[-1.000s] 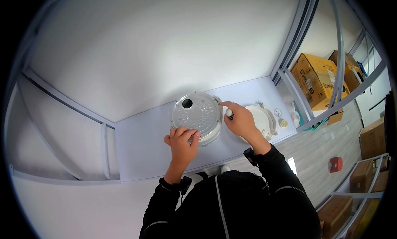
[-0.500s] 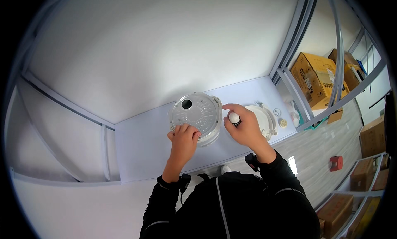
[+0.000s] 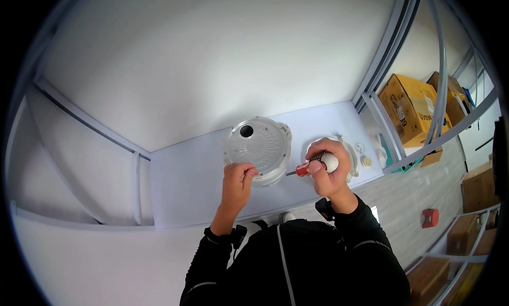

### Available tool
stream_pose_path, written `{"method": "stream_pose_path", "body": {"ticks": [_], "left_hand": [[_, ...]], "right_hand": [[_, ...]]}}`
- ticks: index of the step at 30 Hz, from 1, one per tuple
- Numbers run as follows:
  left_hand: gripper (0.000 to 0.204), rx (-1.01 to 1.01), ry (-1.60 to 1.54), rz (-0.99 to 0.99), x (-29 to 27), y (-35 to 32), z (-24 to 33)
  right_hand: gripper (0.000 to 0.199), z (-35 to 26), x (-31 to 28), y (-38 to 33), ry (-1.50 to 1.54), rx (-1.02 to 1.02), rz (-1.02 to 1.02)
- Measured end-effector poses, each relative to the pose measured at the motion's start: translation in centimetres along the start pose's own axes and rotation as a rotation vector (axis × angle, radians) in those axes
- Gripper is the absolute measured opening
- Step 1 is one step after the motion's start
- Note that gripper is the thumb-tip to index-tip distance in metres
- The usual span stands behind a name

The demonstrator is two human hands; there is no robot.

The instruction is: The person uses a screwdriver to fasten screws into a white circular light fixture base and then into a white dome cover. The person handles the fixture parts and the screwdriver throughout the process.

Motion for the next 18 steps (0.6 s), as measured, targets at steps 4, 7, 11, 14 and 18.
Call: {"method": "stream_pose_path", "body": {"ticks": [4,7,11,14,18], "left_hand": [[0.008,0.015,-0.077,-0.001,-0.1,0.0,0.3],[0.009,0.003,-0.106,-0.012,-0.1,-0.2,0.4],[0.008,-0.086,-0.157,-0.005,0.2,-0.8,0.2],[0.009,-0.091,-0.224,0.034,0.4,-1.3,-0.4],[0.009,-0.098,-0.258,0.083,0.6,-1.3,-0.6]], "right_hand": [[0.022,0.6,0.2,-0.2,0.023,-0.012,-0.009],[0.023,0.8,0.2,-0.3,0.005,-0.056,-0.018],[0.026,1.3,0.2,-0.7,0.057,-0.066,0.040],[0.039,0.9,0.8,-1.0,0.038,0.035,0.090],[0.037,0.8,0.7,-0.8,0.023,0.067,0.075]]}}
Point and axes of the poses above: each hand's wrist, its own y-axis towards the middle knuckle, its own x-axis out of the palm, z = x × y, the point moved 2 cm from there along y, towards the middle knuckle
